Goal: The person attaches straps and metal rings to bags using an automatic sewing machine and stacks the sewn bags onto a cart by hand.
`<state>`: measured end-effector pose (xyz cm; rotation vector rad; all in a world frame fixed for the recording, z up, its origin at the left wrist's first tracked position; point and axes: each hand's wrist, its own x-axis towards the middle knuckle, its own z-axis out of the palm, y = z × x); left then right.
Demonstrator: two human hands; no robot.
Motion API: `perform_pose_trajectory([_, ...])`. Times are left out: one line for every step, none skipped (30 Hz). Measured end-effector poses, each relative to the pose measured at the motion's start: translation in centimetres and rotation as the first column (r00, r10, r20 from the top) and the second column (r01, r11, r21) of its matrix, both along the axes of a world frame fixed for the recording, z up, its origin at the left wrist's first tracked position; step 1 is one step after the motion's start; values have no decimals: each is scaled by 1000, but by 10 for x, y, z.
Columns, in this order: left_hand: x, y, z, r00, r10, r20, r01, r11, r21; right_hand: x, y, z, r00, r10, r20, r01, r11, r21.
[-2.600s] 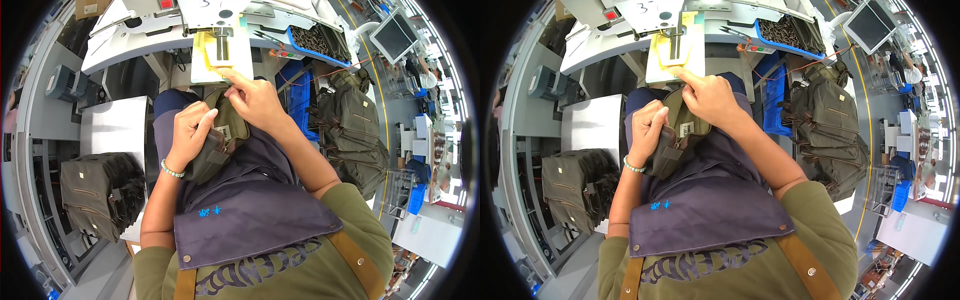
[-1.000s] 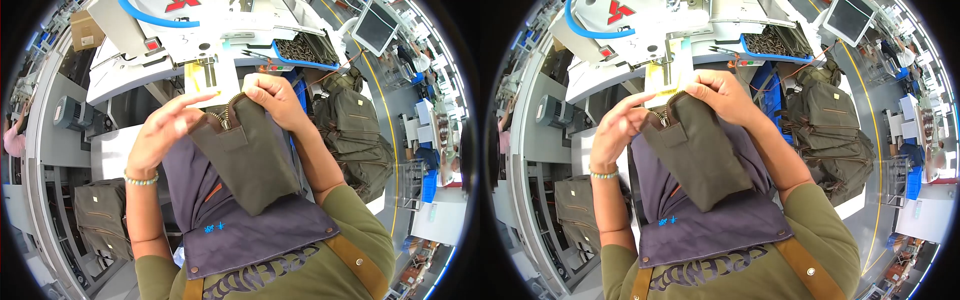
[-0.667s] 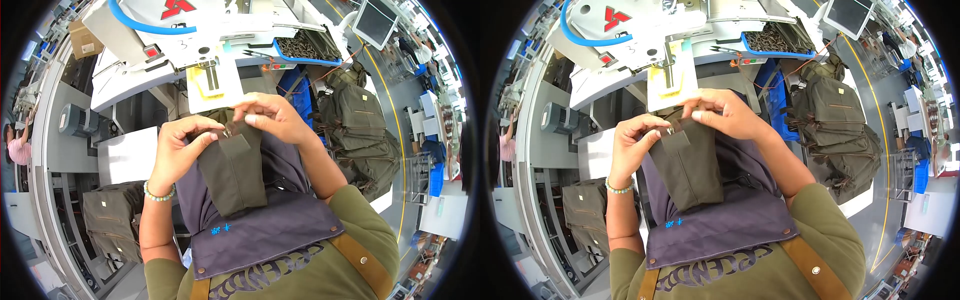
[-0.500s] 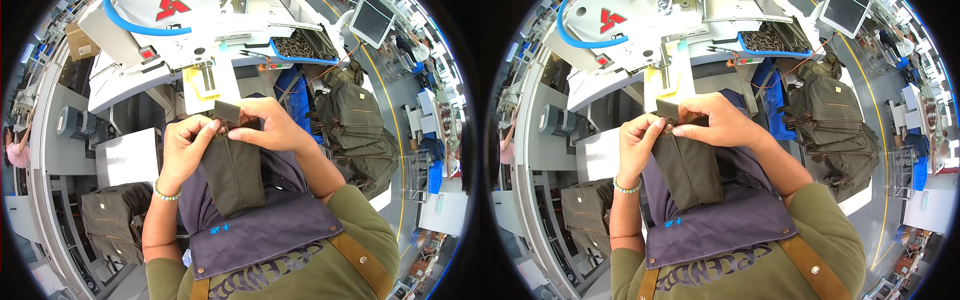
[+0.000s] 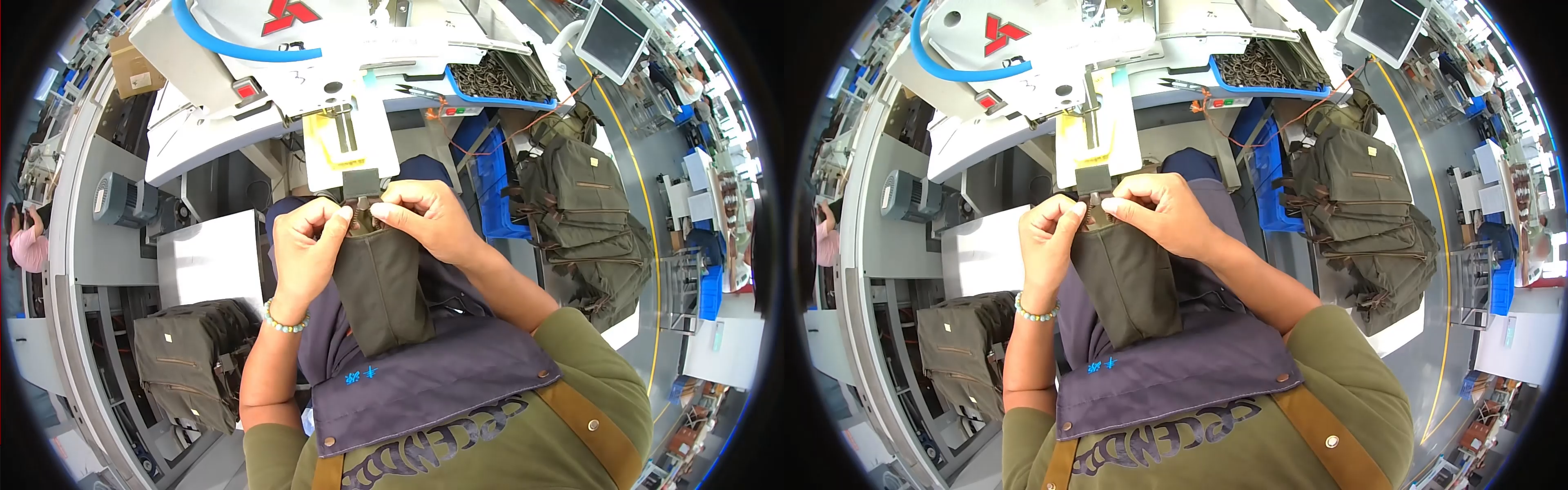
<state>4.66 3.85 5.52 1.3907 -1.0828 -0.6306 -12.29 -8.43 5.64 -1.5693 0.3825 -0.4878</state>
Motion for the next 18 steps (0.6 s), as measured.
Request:
perform_pose_trajectory([-1, -1, 0, 1000, 0, 0, 0, 1000, -1, 1, 1, -3, 996, -5, 90, 0, 999, 48])
perform_pose_trajectory([-3, -2, 0, 999, 5, -46, -4, 1000, 6, 2, -1, -6, 996, -4, 90, 0, 999, 47])
perform_pose_trajectory([-4, -2, -1, 996, 10, -92, -9, 1000, 13, 3, -3, -8, 997, -2, 76, -5, 996, 89])
perform_pose_trajectory([-1, -4, -3, 996, 11, -92, -10, 1000, 11, 4, -4, -10, 998, 1, 63, -9, 991, 131])
perform_pose_trajectory([4, -6, -6, 996, -10, -90, 17, 997, 73, 5, -5, -11, 998, 2, 63, -10, 991, 130])
perform_pose_trajectory([9, -7, -7, 996, -32, -89, 44, 990, 134, 6, -6, -11, 999, -28, 18, 26, 997, 68])
perform_pose_trajectory([13, -7, -7, 996, -32, -87, 43, 990, 131, 7, -7, -11, 998, -61, -24, 61, 998, 2])
perform_pose_trajectory([17, -6, -6, 995, -42, -96, 58, 984, 170, 6, -8, -12, 998, -61, -22, 61, 998, 0])
perform_pose_trajectory([21, -5, -6, 993, -51, -105, 72, 975, 209, 5, -11, -14, 996, -69, -54, 70, 998, 0])
perform_pose_trajectory([28, -3, -7, 993, -51, -104, 72, 975, 208, 4, -12, -15, 993, -77, -86, 78, 997, 0])
perform_pose_trajectory([36, 0, -9, 980, -155, -126, 176, 967, 182, 1, -14, -13, 993, -77, -84, 77, 997, 0])
perform_pose_trajectory([44, 3, -11, 955, -257, -145, 279, 948, 155, -3, -17, -10, 996, -61, -59, 59, 998, -23])
perform_pose_trajectory([53, 4, -12, 932, -323, -166, 351, 918, 186, -5, -20, -8, 998, -44, -33, 42, 998, -46])
perform_pose_trajectory([57, 6, -17, 932, -321, -165, 349, 918, 186, -8, -22, -8, 999, -42, -32, 41, 998, -46])
perform_pose_trajectory([59, 6, -22, 914, -355, -195, 390, 902, 186, -10, -25, -8, 1000, -2, -18, 1, 998, -55])
perform_pose_trajectory([62, 6, -27, 894, -388, -225, 430, 884, 184, -11, -27, -8, 999, 38, -5, -38, 997, -67])
perform_pose_trajectory([65, 8, -30, 878, -384, -284, 445, 875, 191, -11, -28, -8, 999, 39, 16, -38, 998, -44])
perform_pose_trajectory([63, 6, -28, 878, -386, -283, 446, 875, 189, -10, -31, -9, 999, 38, 17, -37, 998, -47])
